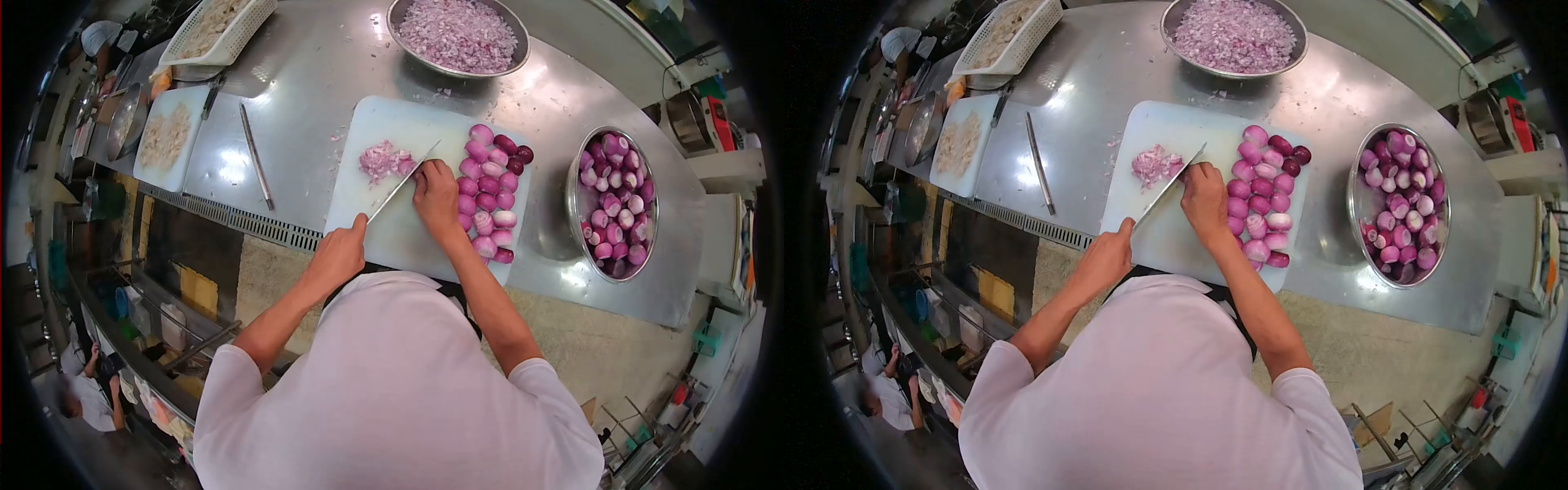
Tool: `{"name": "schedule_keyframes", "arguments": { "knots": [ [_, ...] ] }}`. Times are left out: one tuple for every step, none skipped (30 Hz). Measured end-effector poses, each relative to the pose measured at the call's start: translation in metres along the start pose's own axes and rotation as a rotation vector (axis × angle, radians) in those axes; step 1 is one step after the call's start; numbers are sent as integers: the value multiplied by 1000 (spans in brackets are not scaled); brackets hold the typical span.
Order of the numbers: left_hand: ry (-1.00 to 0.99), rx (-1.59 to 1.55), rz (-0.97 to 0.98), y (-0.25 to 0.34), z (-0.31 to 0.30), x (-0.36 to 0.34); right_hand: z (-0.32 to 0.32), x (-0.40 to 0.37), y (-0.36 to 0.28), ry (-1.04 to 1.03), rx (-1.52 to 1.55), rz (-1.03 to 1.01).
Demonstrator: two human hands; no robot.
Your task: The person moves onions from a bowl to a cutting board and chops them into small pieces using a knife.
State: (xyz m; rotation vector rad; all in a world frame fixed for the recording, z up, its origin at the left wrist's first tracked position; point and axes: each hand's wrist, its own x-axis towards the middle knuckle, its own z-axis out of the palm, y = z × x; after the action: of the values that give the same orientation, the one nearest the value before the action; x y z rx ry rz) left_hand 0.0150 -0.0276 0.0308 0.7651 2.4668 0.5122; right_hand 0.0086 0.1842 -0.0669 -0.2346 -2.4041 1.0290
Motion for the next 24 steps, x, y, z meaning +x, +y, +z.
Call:
{"name": "schedule_keyframes", "arguments": {
  "knots": [
    [3, -13, -4, 0, -2, -1, -2, 1, 0, -7, -19, 4],
    [10, -25, 4, 2, -4, 3, -2, 4, 2, 1, -27, 2],
    [6, -31, 7, 5, -2, 2, -3, 1, 2, 21, -5, -4],
    [27, -53, 30, 7, -1, -3, -2, -1, 1, 39, 24, -12],
    [58, -66, 53, 6, -4, -3, -1, 3, 1, 43, 30, -18],
    [58, -60, 48, 1, -1, 0, -2, 4, -1, 50, 16, -10],
    [72, -18, 54, -7, 7, 3, -3, 0, -3, 52, -2, 3],
    [90, 24, 68, -12, 13, 7, -1, -1, -3, 52, -2, 5],
    [93, 25, 79, -8, 8, 8, 0, 1, -1, 75, 21, -3],
    [71, -21, 73, 1, 0, 1, -1, -2, 1, 87, 43, -4],
    [52, -64, 63, 5, -4, -3, -1, -5, 3, 84, 42, -3],
    [59, -58, 63, 1, 0, 2, 1, -3, 5, 80, 23, 8],
    [69, -18, 63, -6, 8, 6, 2, -4, 4, 73, 5, 26],
    [75, 19, 65, -11, 15, 7, 3, -7, 3, 71, 8, 29],
    [74, 20, 68, -8, 10, 4, 3, -6, 3, 66, 18, 22],
    [50, -13, 61, -4, 2, 3, 1, -4, 5, 68, 22, 13],
    [19, -51, 45, 0, 0, 0, -2, -7, 6, 65, 15, 17],
    [18, -53, 45, 3, 1, 0, -3, -8, 6, 52, 5, 30],
    [22, -12, 36, 4, 2, 4, 0, -5, 5, 46, 3, 36],
    [20, 27, 24, 4, 2, 4, 2, -4, 4, 47, 9, 37],
    [16, 28, 20, 2, 2, 2, 1, -6, 3, 41, 17, 34],
    [24, 12, 17, 0, 0, 3, 0, -5, 3, 40, 21, 30],
    [34, -5, 24, -1, 0, 7, -2, -3, 5, 48, 12, 29],
    [29, -9, 28, -1, 2, 5, -4, -5, 5, 44, 16, 29]
  ]
}}
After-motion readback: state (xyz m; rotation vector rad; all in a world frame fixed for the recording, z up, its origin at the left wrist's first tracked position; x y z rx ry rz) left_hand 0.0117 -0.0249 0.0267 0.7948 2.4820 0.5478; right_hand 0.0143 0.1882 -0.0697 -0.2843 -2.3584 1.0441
